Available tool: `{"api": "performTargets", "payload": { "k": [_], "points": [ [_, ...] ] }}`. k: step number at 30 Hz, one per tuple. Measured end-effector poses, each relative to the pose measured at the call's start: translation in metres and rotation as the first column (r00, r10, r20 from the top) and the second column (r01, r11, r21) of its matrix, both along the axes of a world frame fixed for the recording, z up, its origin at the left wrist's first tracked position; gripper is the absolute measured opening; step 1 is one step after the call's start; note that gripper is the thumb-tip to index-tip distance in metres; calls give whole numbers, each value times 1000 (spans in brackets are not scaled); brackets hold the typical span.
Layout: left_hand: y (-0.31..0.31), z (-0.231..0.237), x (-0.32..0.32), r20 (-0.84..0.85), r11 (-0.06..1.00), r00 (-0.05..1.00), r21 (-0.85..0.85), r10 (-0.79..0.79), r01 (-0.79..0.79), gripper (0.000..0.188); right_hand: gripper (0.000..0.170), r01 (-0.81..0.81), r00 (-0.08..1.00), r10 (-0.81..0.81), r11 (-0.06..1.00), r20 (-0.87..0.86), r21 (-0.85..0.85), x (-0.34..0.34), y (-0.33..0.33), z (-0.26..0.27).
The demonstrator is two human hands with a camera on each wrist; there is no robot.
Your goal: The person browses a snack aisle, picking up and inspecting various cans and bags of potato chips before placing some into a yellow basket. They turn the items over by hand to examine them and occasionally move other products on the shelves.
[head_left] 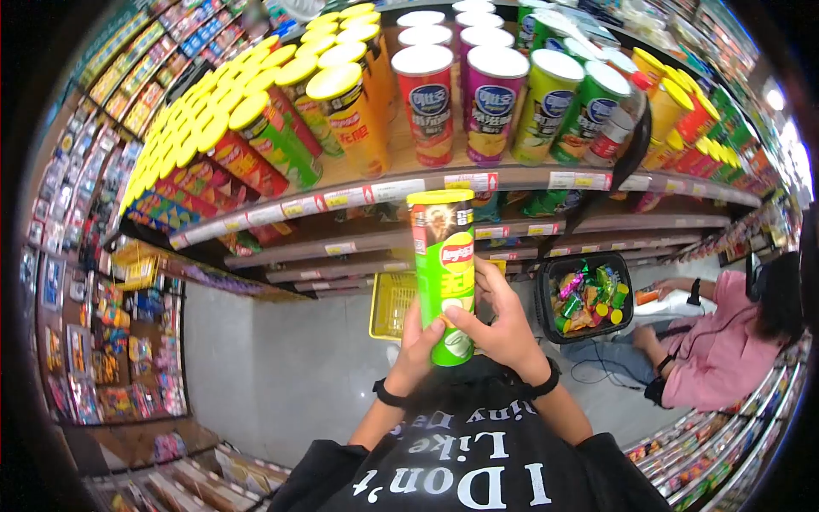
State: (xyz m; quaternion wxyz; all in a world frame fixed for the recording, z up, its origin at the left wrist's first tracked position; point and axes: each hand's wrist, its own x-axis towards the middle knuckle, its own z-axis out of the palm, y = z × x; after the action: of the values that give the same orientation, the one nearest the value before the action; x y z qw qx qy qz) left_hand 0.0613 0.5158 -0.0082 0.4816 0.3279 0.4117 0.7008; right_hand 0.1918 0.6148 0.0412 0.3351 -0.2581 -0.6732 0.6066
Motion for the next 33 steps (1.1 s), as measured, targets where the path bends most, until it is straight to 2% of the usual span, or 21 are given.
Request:
{"api": "performTargets", "payload": {
  "k": [1, 4, 9, 12, 13, 16, 17, 18, 20, 21, 24, 25, 26, 28, 32, 33],
  "points": [
    [-1, -2, -2, -50, 1000, 999, 1, -14, 15, 71, 75, -9, 1000, 10, 999, 16, -31, 3, 2, -6],
    [-11, -14, -4, -44, 999, 999, -43, 14, -16, 71, 71, -75, 997, 78, 994, 27, -83, 3, 5, -6],
    [-16, -8, -8, 137, 998, 989, -38, 53, -48, 70, 68, -179, 984, 179, 976, -12, -126, -15, 5, -2],
    [-16, -9, -24, 155, 999, 987, -26, 51, -47, 70, 67, -118, 993, 118, 993, 21, -11, -31, 2, -10],
    [-15, -8, -33, 158, 999, 987, -19, 39, -36, 69, 69, -117, 993, 116, 991, -21, -70, -38, 0, -6],
    [-12, -5, -69, -240, 997, 970, -77, -31, 13, 70, 71, 46, 993, -52, 998, -101, -52, -69, -8, -14],
    [-8, 1, -75, -231, 999, 972, -17, 32, -37, 71, 71, 68, 990, -79, 993, -116, -94, -80, -10, -9],
    [-6, 9, -87, -408, 996, 910, -2, 80, -88, 72, 70, 95, 989, -100, 994, -113, -49, -93, -10, -6],
    [-5, 27, -116, -709, 985, 691, 35, 143, -168, 73, 69, 159, 983, -156, 987, -100, 22, -118, -13, -3],
    [-1, 33, -129, -729, 977, 658, 70, 189, -203, 71, 69, 181, 974, -170, 981, -148, 66, -133, -15, -3],
    [15, 16, -168, -733, 930, 589, 172, 340, -324, 68, 72, 211, 977, -192, 925, -91, 315, -173, -11, -1],
    [19, 14, -178, -679, 920, 634, 170, 369, -354, 65, 77, 235, 971, -228, 846, -73, 479, -186, -9, 5],
    [24, 21, -185, -660, 891, 616, 201, 429, -406, 62, 77, 246, 965, -254, 816, -57, 523, -197, -9, 8],
    [33, 7, -217, -745, 914, 539, 252, 393, -318, 59, 77, 260, 951, -307, 750, -28, 608, -219, -7, 12],
    [59, 18, -250, -781, 894, 440, 342, 442, -291, 67, 70, 369, 907, -418, 748, -39, 552, -255, 1, 5],
    [65, 41, -250, -779, 867, 389, 394, 492, -306, 71, 65, 419, 881, -471, 740, -40, 527, -261, 5, -1]
  ]
}}
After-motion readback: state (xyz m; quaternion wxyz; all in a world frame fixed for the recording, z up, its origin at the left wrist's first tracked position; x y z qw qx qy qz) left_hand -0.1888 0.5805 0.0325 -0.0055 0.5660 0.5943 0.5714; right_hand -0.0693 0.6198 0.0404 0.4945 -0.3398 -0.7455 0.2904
